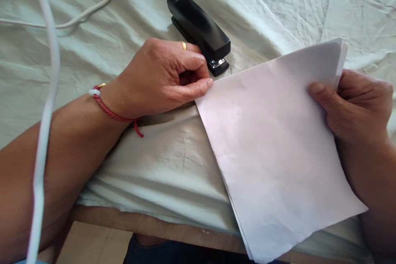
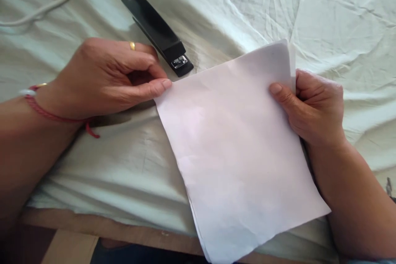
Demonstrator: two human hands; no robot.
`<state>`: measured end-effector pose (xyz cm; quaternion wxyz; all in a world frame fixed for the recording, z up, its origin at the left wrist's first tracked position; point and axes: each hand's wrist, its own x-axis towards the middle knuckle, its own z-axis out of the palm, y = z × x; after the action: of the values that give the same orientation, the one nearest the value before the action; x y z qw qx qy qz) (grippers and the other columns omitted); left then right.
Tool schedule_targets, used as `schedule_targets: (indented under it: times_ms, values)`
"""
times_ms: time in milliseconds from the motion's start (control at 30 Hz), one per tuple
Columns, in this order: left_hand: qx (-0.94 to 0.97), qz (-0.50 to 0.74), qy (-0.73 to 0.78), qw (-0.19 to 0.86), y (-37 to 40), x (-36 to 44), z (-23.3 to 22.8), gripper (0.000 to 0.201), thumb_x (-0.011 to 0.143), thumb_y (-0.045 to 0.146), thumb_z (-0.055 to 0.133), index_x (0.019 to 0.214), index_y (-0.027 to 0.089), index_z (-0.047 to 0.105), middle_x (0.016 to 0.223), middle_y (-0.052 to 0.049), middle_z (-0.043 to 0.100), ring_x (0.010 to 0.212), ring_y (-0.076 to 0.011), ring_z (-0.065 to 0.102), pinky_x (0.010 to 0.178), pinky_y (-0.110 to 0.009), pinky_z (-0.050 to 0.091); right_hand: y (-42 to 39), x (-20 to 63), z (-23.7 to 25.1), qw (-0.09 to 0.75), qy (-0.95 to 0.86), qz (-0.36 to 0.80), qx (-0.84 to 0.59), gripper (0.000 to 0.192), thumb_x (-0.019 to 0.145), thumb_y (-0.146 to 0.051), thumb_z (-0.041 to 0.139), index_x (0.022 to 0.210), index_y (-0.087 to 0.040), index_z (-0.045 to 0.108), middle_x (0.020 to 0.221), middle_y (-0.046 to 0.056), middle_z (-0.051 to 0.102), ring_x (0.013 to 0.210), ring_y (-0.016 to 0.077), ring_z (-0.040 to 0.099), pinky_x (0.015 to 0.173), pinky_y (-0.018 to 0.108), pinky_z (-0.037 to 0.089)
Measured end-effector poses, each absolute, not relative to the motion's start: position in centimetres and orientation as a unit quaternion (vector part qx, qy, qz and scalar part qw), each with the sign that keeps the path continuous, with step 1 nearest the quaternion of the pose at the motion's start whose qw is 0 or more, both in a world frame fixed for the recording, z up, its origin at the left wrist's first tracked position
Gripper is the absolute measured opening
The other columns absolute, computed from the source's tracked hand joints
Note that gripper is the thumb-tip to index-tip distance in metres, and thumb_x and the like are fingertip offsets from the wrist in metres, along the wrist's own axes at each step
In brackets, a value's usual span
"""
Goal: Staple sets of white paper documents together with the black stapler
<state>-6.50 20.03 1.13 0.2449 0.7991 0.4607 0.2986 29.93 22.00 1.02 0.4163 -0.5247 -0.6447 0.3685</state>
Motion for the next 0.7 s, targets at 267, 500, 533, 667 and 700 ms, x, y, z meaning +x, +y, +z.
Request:
schedule_targets:
  times_ms: [267,500,533,667,700]
  values:
    - [0.805,0.289,0.448,0.260,20.3,-6.6,0.7,0.028,0.104,0.051,0.070,0.095,0.026,0.080,0.091,-0.006,0.073,0.082,-0.0223,0.065,0.077,-0.037,0.050,22.8,30.3,0.4,0.469,-0.645,0.320,-0.512,0.032,0.087,-0.043,0.098,0.074,-0.022,0.079,0.067,-0.001,0.056,0.059,0.0098,0.043,0.049,0.027,0.031]
    - [0.796,0.277,0.462,0.275,20.1,-6.4,0.9,0.021,0.102,0.044,0.070,0.089,0.028,0.076,0.078,-0.004,0.071,0.076,-0.0233,0.066,0.077,-0.038,0.052,23.0,30.4,0.4,0.456,-0.650,0.309,-0.524,0.032,0.087,-0.046,0.095,0.075,-0.023,0.077,0.068,-0.001,0.056,0.061,0.0115,0.043,0.052,0.029,0.031]
    - [0.787,0.281,0.468,0.287,20.1,-6.4,0.9,0.020,0.100,0.044,0.073,0.087,0.028,0.076,0.075,-0.003,0.070,0.075,-0.0236,0.066,0.077,-0.038,0.053,23.1,30.3,0.4,0.457,-0.650,0.307,-0.524,0.032,0.087,-0.045,0.095,0.074,-0.023,0.077,0.067,-0.001,0.055,0.061,0.0112,0.042,0.052,0.029,0.031]
    - [0.767,0.296,0.479,0.307,19.9,-6.3,0.9,0.021,0.098,0.043,0.076,0.084,0.028,0.075,0.071,-0.002,0.068,0.072,-0.0231,0.065,0.073,-0.038,0.053,23.1,30.2,0.0,0.473,-0.637,0.326,-0.514,0.035,0.084,-0.046,0.098,0.071,-0.021,0.077,0.065,-0.001,0.054,0.059,0.0099,0.042,0.048,0.027,0.030]
    - [0.765,0.301,0.481,0.305,19.8,-6.3,0.9,0.021,0.098,0.043,0.075,0.084,0.028,0.075,0.071,-0.002,0.068,0.070,-0.0224,0.064,0.071,-0.037,0.052,23.0,30.2,-0.1,0.479,-0.633,0.334,-0.508,0.036,0.083,-0.048,0.099,0.071,-0.021,0.078,0.065,-0.001,0.055,0.058,0.0100,0.043,0.047,0.026,0.031]
